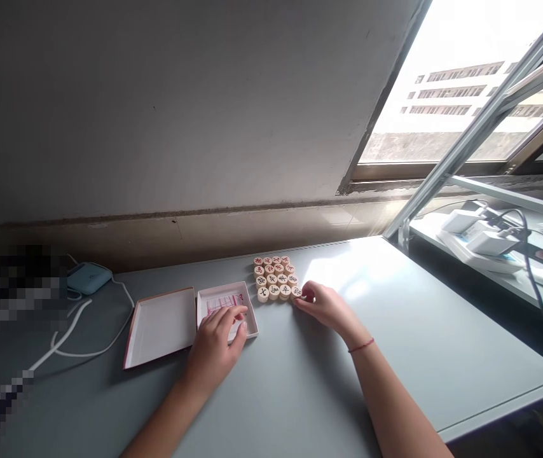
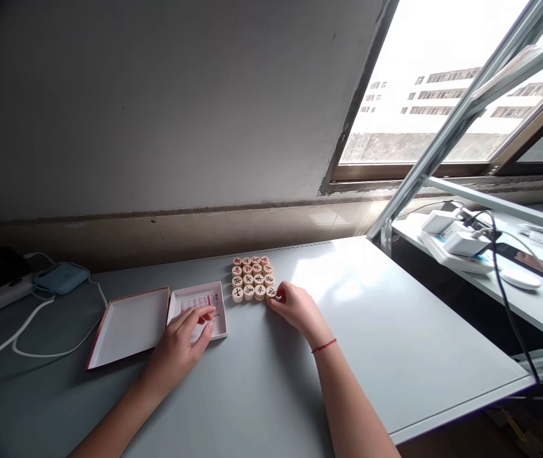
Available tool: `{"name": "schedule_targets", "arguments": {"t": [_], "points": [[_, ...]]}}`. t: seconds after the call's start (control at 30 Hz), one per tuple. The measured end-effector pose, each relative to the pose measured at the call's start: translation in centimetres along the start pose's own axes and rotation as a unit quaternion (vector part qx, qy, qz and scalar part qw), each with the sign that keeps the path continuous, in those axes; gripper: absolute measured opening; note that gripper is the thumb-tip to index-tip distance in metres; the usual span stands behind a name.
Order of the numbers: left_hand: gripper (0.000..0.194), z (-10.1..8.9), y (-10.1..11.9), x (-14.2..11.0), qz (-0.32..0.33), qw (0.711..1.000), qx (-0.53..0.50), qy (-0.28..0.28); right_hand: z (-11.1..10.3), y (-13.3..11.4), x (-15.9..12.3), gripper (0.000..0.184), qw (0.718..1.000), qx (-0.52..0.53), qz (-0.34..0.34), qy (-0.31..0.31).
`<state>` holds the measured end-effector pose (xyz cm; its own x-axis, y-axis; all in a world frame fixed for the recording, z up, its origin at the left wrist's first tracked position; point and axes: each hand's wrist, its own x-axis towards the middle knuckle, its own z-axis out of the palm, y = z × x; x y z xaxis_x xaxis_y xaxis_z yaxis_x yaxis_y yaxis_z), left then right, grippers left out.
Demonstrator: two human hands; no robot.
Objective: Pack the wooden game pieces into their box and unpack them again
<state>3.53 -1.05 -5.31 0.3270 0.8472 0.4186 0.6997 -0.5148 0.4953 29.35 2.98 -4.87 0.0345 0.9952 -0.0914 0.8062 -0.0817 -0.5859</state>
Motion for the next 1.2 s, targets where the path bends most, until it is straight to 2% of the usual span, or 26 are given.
{"name": "schedule_targets", "arguments": {"t": [0.1,0.17,0.23,0.3,0.37,0.43,0.53,0.6,0.67,0.73,0.83,0.97,1.07,1.17,1.2], "points": [[0.02,-0.5,-0.5,0.2,0.002,0.999,0.039,-0.008,0.3,0.1,0.2,0.018,0.999,-0.031,-0.009,0.018],[0.021,-1.2,-1.3,0.4,-0.02,0.996,0.091,-0.008,0.1,0.2,0.3,0.019,0.999,-0.03,-0.006,0.019],[0.021,-2.2,-2.5,0.7,-0.073,0.984,0.162,-0.003,-0.1,-0.1,0.0,0.022,0.999,-0.02,-0.009,0.036],[0.024,-3.3,-3.7,1.0,-0.151,0.965,0.212,-0.018,-0.2,-1.0,-0.5,0.024,0.996,-0.003,-0.032,0.079],[0.025,-4.2,-4.5,1.2,-0.224,0.95,0.209,-0.062,0.3,-2.7,-1.2,0.022,0.99,0.011,-0.082,0.112],[0.027,-4.7,-4.9,1.4,-0.27,0.938,0.184,-0.117,1.4,-5.1,-1.9,0.017,0.981,0.002,-0.16,0.105],[0.032,-4.7,-4.6,1.5,-0.289,0.928,0.164,-0.167,3.8,-9.0,-2.2,0.009,0.949,-0.096,-0.295,0.05],[0.035,-4.4,-4.3,1.5,-0.281,0.926,0.175,-0.178,5.4,-11.1,-1.8,0.009,0.926,-0.183,-0.329,0.013],[0.036,-4.1,-4.2,1.4,-0.269,0.925,0.191,-0.188,6.8,-12.5,-1.1,0.014,0.915,-0.248,-0.318,-0.01],[0.037,-3.9,-4.2,1.3,-0.258,0.924,0.202,-0.197,7.8,-13.2,-0.3,0.02,0.915,-0.285,-0.284,-0.024],[0.038,-3.7,-4.3,1.2,-0.246,0.927,0.207,-0.192,8.6,-13.4,0.5,0.019,0.921,-0.298,-0.249,-0.04],[0.037,-3.5,-4.4,0.9,-0.237,0.931,0.204,-0.187,8.9,-13.5,0.9,0.014,0.922,-0.285,-0.257,-0.047],[0.037,-3.6,-4.2,0.8,-0.231,0.934,0.195,-0.192,7.6,-13.2,0.7,0.013,0.938,-0.24,-0.249,-0.038],[0.045,-3.8,-4.0,0.8,-0.23,0.934,0.183,-0.203,4.2,-12.0,0.0,0.016,0.973,-0.065,-0.221,-0.015],[0.047,-3.9,-4.0,0.8,-0.23,0.933,0.184,-0.204,2.8,-11.3,-0.3,0.018,0.974,0.004,-0.224,-0.013]]}}
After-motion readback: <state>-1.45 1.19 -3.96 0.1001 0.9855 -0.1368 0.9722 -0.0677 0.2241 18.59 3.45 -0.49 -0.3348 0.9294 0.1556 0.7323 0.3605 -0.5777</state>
